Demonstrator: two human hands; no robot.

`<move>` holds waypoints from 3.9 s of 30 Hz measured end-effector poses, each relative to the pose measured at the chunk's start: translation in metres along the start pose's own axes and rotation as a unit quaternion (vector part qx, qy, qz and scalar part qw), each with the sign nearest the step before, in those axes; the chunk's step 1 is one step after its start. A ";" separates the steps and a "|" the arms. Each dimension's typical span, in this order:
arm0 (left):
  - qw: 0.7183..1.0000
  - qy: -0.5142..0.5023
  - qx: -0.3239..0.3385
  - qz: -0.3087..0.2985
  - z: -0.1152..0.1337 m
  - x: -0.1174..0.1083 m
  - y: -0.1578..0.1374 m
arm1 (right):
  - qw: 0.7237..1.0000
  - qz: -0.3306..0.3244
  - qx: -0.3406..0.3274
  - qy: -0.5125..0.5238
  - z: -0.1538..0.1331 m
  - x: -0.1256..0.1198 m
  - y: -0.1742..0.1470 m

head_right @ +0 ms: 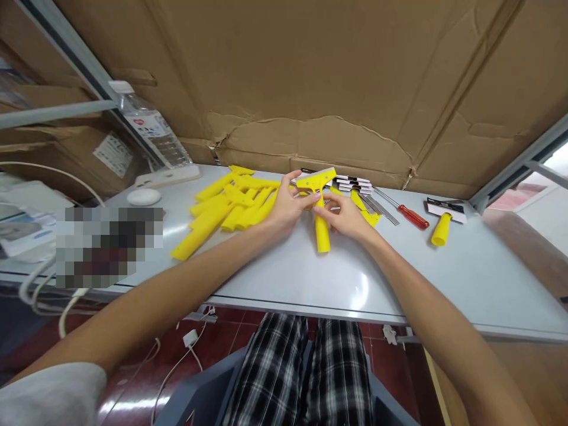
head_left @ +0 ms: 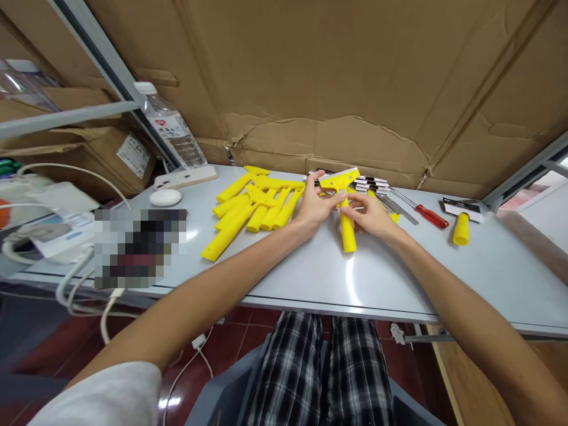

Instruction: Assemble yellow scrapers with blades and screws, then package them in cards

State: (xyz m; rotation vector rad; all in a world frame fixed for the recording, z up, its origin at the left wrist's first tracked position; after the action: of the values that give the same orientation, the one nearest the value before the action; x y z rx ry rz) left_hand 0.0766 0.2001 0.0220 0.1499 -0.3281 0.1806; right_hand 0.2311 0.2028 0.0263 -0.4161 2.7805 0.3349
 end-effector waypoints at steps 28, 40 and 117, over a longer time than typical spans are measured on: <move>0.862 0.472 0.179 -0.054 -0.009 0.065 0.105 | 0.899 0.391 0.121 0.156 0.057 -0.123 0.031; 0.822 0.444 0.356 -0.017 0.005 0.044 0.057 | 0.904 0.365 0.126 0.186 0.051 -0.107 0.032; 0.966 -0.083 -0.233 -0.077 -0.005 -0.016 0.000 | 0.923 0.191 0.138 0.305 0.005 -0.043 0.009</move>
State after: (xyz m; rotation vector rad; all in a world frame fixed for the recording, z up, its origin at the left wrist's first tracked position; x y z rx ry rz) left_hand 0.0635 0.1987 0.0123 -0.2771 -0.5160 -0.0668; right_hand 0.2685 0.2235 0.0375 0.1291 3.4488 -0.1427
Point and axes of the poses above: each hand's wrist, its own y-axis towards the middle knuckle, its own x-axis out of the palm, z = x × y, the point moved 5 cm from there along y, towards the middle knuckle, and after that the axes turned 7 degrees about z, right-handed, at the moved point
